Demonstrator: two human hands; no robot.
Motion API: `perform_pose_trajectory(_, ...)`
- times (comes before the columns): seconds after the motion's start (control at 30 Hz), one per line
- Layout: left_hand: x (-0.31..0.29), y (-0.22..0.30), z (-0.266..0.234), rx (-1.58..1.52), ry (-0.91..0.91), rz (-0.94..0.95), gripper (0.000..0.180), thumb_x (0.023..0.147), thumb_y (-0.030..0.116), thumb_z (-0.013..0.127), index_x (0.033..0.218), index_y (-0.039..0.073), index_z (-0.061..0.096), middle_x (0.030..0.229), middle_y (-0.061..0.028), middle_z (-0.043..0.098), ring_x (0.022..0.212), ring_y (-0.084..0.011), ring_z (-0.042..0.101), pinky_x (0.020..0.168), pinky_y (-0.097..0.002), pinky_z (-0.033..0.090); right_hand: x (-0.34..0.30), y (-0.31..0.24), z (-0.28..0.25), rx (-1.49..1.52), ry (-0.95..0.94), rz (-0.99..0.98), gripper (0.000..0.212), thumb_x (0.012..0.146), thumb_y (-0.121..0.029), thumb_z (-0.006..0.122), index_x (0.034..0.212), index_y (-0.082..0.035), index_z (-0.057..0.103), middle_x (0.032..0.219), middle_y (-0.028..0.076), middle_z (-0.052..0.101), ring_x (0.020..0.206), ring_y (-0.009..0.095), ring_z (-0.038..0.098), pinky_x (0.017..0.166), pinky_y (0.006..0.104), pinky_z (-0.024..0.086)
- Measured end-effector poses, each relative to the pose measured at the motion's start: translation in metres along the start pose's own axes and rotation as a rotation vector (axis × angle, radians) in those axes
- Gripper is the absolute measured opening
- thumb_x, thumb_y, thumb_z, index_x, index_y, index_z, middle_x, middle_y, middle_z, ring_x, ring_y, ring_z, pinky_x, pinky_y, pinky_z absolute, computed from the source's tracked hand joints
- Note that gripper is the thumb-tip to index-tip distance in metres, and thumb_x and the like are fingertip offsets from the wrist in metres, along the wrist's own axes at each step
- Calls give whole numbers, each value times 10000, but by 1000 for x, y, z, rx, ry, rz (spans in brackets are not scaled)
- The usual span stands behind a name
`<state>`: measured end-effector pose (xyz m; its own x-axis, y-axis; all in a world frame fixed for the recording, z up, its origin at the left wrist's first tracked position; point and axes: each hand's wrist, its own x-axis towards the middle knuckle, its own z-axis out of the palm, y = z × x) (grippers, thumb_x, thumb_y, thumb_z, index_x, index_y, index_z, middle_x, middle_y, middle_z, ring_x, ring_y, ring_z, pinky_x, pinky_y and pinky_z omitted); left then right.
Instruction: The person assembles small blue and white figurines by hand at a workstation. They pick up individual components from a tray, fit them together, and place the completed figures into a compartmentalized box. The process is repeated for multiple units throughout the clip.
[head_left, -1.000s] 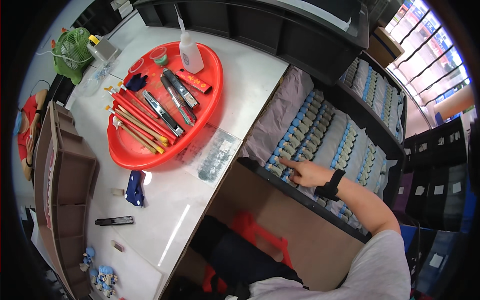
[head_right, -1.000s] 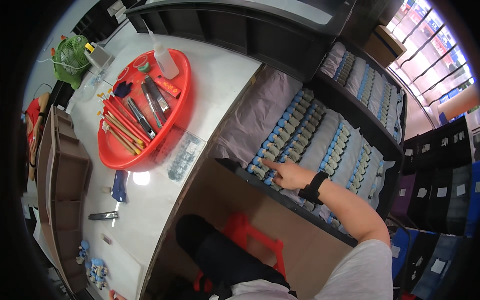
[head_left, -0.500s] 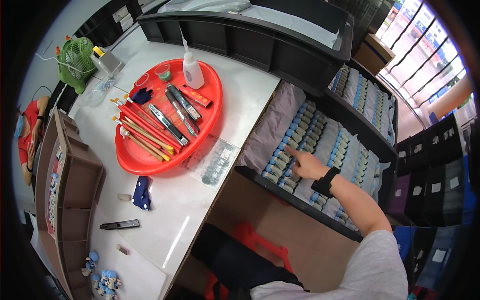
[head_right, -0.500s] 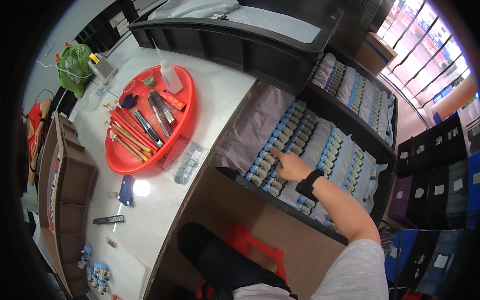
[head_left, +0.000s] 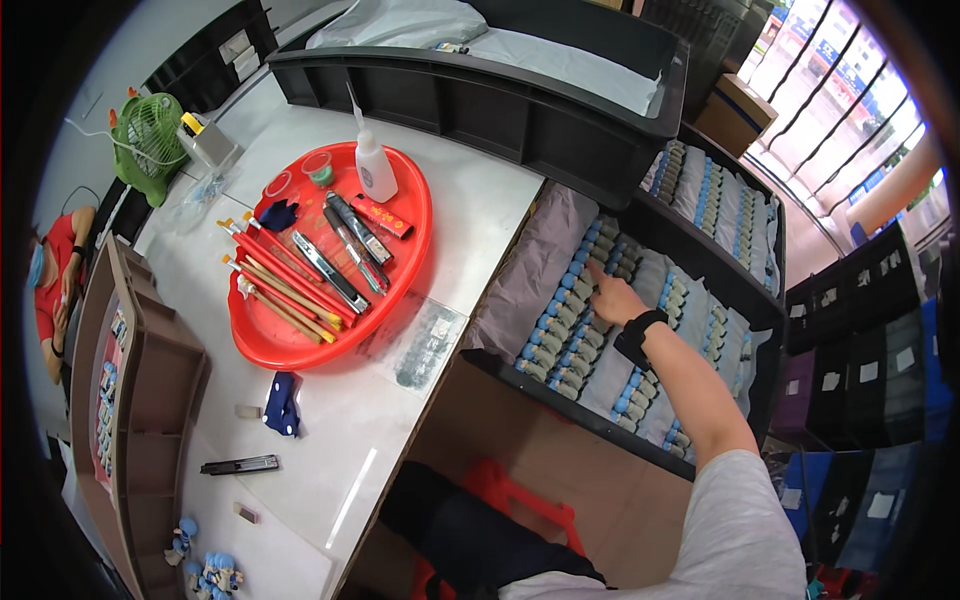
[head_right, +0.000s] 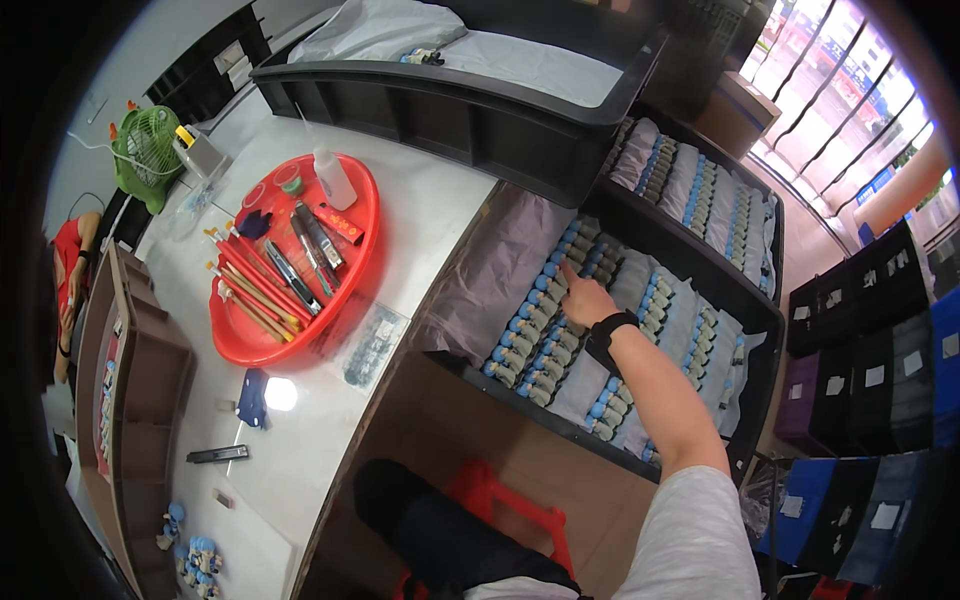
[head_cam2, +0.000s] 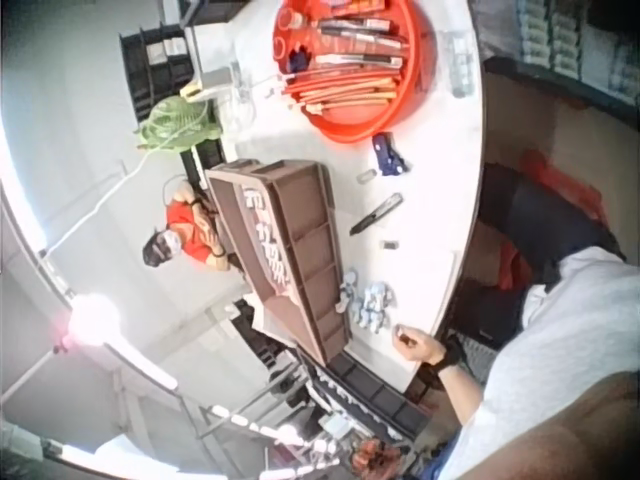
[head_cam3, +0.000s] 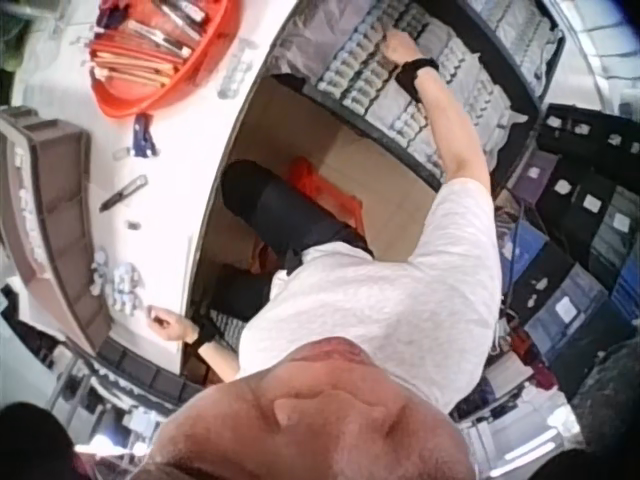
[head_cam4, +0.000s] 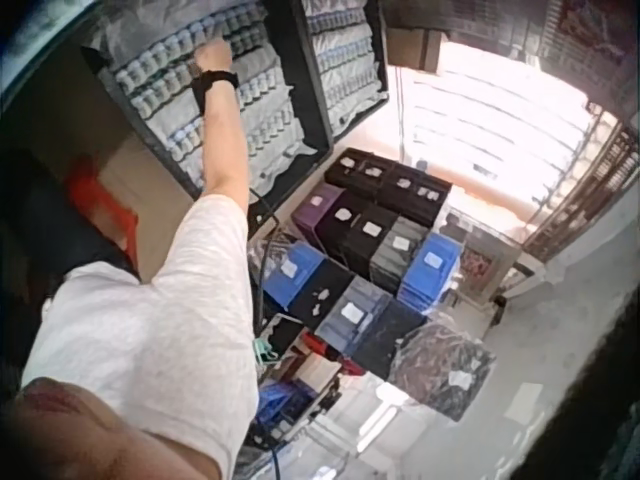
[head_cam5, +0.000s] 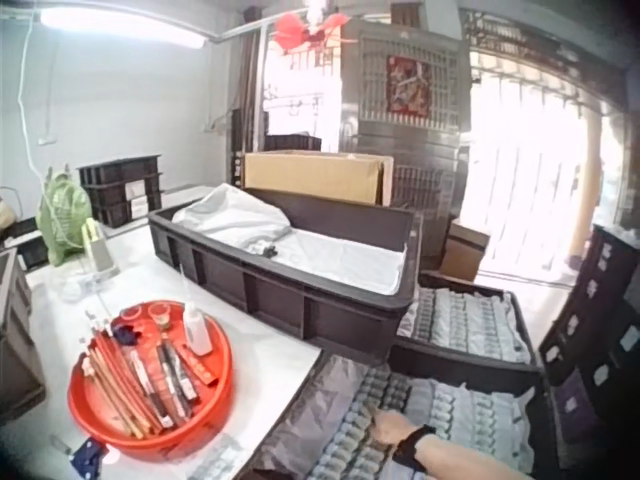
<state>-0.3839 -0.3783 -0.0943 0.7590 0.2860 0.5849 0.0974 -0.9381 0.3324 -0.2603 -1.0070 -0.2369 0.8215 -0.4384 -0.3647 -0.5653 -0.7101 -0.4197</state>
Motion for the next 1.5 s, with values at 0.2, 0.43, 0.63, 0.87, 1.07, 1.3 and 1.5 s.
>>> perform_pose_trajectory(0.2,0,3,-2,-9,-10,-5,159,842,73,548,925,-52,600,832,-137,613,696,-207,561,649,-292,457,14,-1,-14,-4,19,41,572,716,-96,408,1287,-126,373,914,259,587,873,377,576,814,424,438)
perform_pose_trajectory(0.43,2,5,-1,6,11,42,154,842,63,543,918,-57,601,850,-144,616,695,-213,561,640,-295,455,46,21,-20,17,103,141,556,689,-92,428,1245,-102,426,982,256,574,888,367,578,799,423,446)
perform_pose_trajectory(0.63,2,4,1,8,1,10,153,839,64,550,920,-56,600,846,-147,613,703,-211,558,640,-292,454,37,-2,-16,-24,438,-186,366,711,-117,463,1063,-58,546,865,232,598,776,376,587,707,428,468)
perform_pose_trajectory(0.87,-3,-4,-1,-3,0,-11,158,837,58,540,938,-53,591,849,-132,604,676,-190,531,598,-278,438,-27,-131,11,-27,171,-771,321,733,-213,534,994,-33,580,1047,187,526,941,355,505,806,416,429)
perform_pose_trajectory(1.07,3,4,-3,-23,-11,-44,169,842,60,521,949,-54,585,855,-144,602,692,-211,548,618,-288,450,11,-142,101,-289,-47,-1042,720,726,-532,488,1308,-130,353,1384,137,250,1291,344,155,1031,522,79)
perform_pose_trajectory(1.3,-3,-5,-6,-54,27,-43,170,846,67,510,944,-51,583,862,-160,601,756,-228,583,679,-305,476,32,-154,106,-34,-33,-931,452,816,-319,431,1240,-166,455,1302,88,409,1227,272,325,1010,428,233)
perform_pose_trajectory(1.5,-1,-5,-11,18,44,45,161,819,53,503,907,-41,600,857,-187,602,780,-313,568,728,-364,457,-33,-155,34,-506,-101,-712,663,722,-458,563,1271,-124,404,1373,129,276,1278,308,224,975,507,284)
